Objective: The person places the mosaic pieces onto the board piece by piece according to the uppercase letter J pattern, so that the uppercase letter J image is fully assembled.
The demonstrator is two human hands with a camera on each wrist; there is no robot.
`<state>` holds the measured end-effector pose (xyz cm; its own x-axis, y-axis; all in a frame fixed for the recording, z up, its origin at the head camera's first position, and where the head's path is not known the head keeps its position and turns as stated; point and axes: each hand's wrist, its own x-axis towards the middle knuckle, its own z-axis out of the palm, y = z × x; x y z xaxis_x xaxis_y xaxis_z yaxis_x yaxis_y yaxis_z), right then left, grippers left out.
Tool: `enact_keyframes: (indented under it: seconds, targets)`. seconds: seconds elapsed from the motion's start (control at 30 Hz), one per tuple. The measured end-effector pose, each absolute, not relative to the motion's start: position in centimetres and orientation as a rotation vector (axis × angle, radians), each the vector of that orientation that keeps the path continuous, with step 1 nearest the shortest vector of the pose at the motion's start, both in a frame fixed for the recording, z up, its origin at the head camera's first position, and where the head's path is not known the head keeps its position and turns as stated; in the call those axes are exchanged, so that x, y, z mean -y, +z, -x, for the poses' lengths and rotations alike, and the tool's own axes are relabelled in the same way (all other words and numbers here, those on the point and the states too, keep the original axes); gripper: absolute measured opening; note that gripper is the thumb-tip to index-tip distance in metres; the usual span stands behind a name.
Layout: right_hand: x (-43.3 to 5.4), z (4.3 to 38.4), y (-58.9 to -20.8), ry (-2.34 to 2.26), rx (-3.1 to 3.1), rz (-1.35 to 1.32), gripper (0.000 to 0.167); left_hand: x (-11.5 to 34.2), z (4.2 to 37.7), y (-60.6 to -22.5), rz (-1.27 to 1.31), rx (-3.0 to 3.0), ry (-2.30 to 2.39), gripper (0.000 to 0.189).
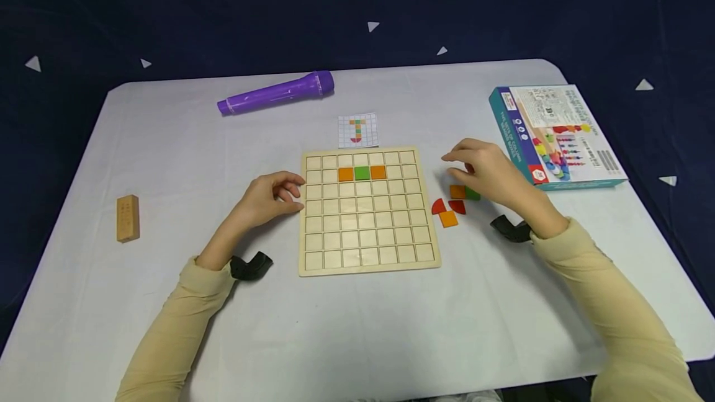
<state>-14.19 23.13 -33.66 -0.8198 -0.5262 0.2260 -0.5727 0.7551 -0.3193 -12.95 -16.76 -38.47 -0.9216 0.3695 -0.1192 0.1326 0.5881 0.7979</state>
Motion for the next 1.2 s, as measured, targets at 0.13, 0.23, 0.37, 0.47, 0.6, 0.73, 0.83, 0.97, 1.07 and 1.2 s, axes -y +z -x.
enact_keyframes:
  seconds: [0.13, 0.23, 0.37, 0.47, 0.6, 0.73, 0.83, 0.97, 1.07, 1.2]
  targets:
    - [-23.8, 13.8, -33.7, 0.564, 2.839, -0.868, 0.019, 16.7, 13.0, -38.5, -0.420, -2.549, 1.244, 0.043]
    - [-24.2, 13.4, -33.8, 0.555, 2.845, -0.858, 0.019, 16.7, 13.0, -38.5, -0.425, -2.548, 1.244, 0.043]
    - [-24.8, 13.0, -34.3, 0.556, 2.848, -0.849, 0.020, 16.7, 13.0, -38.5, -0.422, -2.546, 1.241, 0.043]
    - [-25.1, 12.8, -34.7, 0.575, 2.848, -0.844, 0.019, 16.7, 13.0, -38.5, -0.414, -2.547, 1.238, 0.043]
    - [-25.4, 12.5, -35.2, 0.598, 2.837, -0.853, 0.017, 16.7, 12.9, -38.4, -0.392, -2.542, 1.242, 0.043]
    - [-25.6, 12.3, -35.5, 0.599, 2.829, -0.887, 0.016, 16.7, 12.9, -38.4, -0.377, -2.530, 1.247, 0.043]
    - [-25.7, 12.3, -35.7, 0.601, 2.850, -0.910, 0.017, 16.7, 12.9, -38.4, -0.380, -2.525, 1.247, 0.043]
    - [-25.9, 12.3, -36.1, 0.616, 2.894, -0.924, 0.020, 16.7, 13.0, -38.4, -0.374, -2.529, 1.243, 0.043]
    - [-26.0, 12.2, -36.2, 0.625, 2.936, -0.917, 0.022, 16.7, 13.0, -38.4, -0.372, -2.533, 1.240, 0.043]
    - [-26.2, 12.1, -36.3, 0.625, 2.989, -0.900, 0.024, 16.7, 13.0, -38.5, -0.370, -2.534, 1.234, 0.043]
